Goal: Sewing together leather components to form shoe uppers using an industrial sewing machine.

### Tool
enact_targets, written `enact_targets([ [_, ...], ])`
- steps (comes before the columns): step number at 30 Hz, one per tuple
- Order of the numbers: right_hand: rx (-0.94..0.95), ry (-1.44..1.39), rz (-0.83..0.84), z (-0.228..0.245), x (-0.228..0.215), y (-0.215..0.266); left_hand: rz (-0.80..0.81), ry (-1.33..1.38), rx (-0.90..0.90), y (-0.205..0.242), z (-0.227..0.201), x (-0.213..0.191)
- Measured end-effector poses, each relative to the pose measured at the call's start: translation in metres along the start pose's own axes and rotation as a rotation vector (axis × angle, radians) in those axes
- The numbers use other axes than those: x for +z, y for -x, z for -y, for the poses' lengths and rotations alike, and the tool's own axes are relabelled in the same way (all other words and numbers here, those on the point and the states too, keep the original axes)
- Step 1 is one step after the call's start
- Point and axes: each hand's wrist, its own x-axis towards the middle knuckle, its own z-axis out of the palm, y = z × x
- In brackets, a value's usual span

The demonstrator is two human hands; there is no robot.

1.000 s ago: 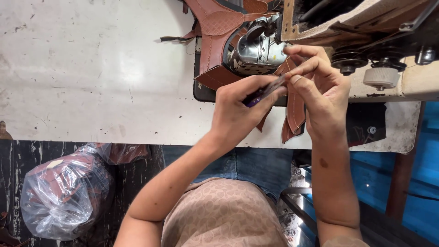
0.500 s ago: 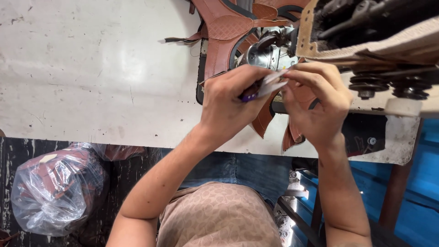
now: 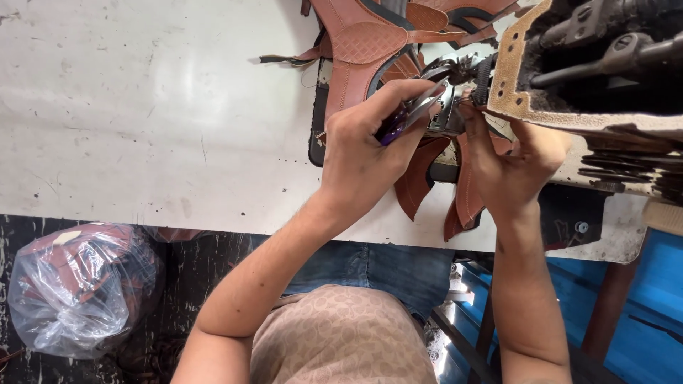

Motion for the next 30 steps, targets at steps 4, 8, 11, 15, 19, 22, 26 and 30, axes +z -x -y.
enact_targets([
  [4, 0.021, -0.122, -0.021, -0.001, 0.008, 0.0, -0.009, -0.018, 0.004, -0.001, 0.0, -0.001],
  [8, 0.084, -0.247, -0.038, -0.001, 0.01, 0.002, -0.003, 0.002, 0.016, 0.0, 0.002, -0.002],
  [11, 0.091, -0.246, -0.034, 0.0, 0.011, 0.002, 0.002, 0.008, 0.005, 0.0, 0.003, -0.002],
  [15, 0.074, -0.201, -0.03, 0.001, 0.011, 0.0, 0.009, 0.034, 0.003, 0.0, 0.005, -0.003],
  [19, 0.057, -0.14, -0.019, 0.004, 0.01, -0.002, 0.013, 0.03, 0.027, 0.0, 0.006, -0.004],
  [22, 0.041, -0.125, -0.007, 0.005, 0.009, -0.003, 0.016, 0.033, 0.021, 0.001, 0.007, -0.004],
  [26, 0.022, -0.116, 0.007, 0.003, 0.008, -0.003, 0.001, 0.027, 0.03, 0.002, 0.008, -0.004],
  [30, 0.016, -0.098, 0.015, 0.011, 0.008, -0.008, 0.0, 0.026, 0.044, 0.002, 0.008, -0.004],
])
